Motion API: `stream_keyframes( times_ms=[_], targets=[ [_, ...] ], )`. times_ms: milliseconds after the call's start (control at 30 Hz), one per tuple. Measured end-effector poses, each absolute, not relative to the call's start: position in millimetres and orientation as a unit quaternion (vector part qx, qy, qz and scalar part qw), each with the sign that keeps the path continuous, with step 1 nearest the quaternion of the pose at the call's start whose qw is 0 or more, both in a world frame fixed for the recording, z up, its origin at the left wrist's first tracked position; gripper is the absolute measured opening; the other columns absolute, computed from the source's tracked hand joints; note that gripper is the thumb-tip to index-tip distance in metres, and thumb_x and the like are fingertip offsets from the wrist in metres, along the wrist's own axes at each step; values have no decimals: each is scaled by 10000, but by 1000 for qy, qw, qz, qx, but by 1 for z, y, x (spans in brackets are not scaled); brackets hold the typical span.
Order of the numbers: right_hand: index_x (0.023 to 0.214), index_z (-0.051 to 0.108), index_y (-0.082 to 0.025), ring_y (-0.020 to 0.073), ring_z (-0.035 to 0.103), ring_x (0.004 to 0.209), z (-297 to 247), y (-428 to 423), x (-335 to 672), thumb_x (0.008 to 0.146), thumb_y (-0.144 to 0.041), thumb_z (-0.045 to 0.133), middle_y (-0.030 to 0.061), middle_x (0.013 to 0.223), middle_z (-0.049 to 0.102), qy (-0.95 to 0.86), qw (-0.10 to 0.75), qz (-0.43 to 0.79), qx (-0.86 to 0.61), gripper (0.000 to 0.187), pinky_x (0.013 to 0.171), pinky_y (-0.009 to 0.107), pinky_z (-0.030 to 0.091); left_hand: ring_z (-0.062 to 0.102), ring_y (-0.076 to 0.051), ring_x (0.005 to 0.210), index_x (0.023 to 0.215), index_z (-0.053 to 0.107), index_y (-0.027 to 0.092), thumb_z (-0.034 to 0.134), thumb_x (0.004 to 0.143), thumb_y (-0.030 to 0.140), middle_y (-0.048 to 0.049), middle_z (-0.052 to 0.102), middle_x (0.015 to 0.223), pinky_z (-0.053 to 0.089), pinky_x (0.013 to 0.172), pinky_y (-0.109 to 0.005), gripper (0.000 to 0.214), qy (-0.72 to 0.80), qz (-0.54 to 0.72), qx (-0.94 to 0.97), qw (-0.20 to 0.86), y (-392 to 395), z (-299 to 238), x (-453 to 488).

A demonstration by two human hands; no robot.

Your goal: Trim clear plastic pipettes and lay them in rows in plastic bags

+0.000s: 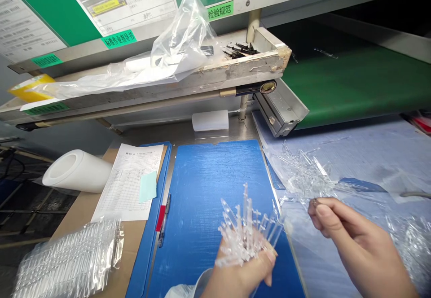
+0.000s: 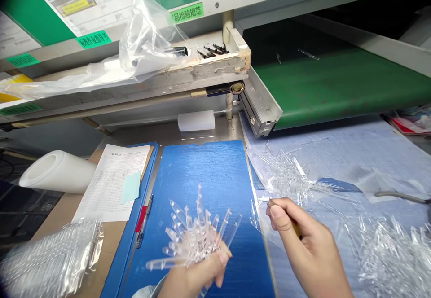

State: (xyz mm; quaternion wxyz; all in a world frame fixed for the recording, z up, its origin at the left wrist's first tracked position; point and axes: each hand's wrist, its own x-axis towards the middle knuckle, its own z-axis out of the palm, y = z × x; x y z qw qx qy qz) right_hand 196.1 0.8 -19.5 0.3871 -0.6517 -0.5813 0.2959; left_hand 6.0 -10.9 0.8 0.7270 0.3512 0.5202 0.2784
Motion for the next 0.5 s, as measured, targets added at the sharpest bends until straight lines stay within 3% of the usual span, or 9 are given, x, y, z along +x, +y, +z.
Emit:
stream_keyframes(
  times_ms=[133, 233, 300, 367, 400, 500],
  targets=[
    [799, 598, -227, 123, 562, 521, -17, -3, 187, 804, -410, 547, -22, 596, 586, -618, 333, 415, -578, 189, 451, 193, 454, 339, -65, 393, 710, 565, 150, 608, 718, 482, 40, 480, 458, 253, 424, -212, 335, 510, 305, 345, 726, -9, -10, 11],
    [733, 539, -211, 108, 551, 492, -11, -4, 172, 850, -373, 484, -41, 528, 577, -609, 305, 494, -539, 207, 487, 202, 454, 319, -49, 375, 635, 576, 136, 614, 686, 573, 25, 495, 465, 224, 403, -209, 442, 489, 303, 377, 726, -6, -24, 18],
    [669, 490, -200, 105, 557, 525, -12, 9, 179, 888, -345, 395, -34, 547, 579, -610, 276, 436, -601, 279, 512, 206, 446, 315, -36, 372, 705, 605, 125, 656, 623, 608, -2, 573, 559, 197, 395, -206, 493, 508, 314, 371, 712, -3, -34, 23],
    [674, 509, -190, 113, 582, 600, -15, 36, 212, 900, -300, 341, -21, 609, 595, -598, 185, 298, -721, 302, 553, 211, 451, 310, -23, 366, 808, 604, 134, 694, 588, 597, -13, 618, 643, 179, 406, -202, 520, 532, 336, 345, 697, 0, -44, 27],
    [696, 539, -190, 114, 599, 654, -16, 51, 236, 896, -281, 351, -21, 652, 611, -575, 82, 248, -776, 289, 606, 210, 463, 303, -21, 357, 805, 601, 136, 702, 581, 594, 0, 604, 614, 170, 412, -204, 519, 534, 336, 339, 698, 1, -49, 28],
    [743, 605, -140, 165, 614, 739, -14, 88, 321, 867, -263, 467, 55, 739, 638, -465, -9, 165, -870, 222, 687, 290, 481, 293, -39, 354, 765, 601, 141, 689, 572, 622, 48, 494, 466, 173, 414, -212, 526, 537, 317, 338, 705, 2, -60, 26]
  ],
)
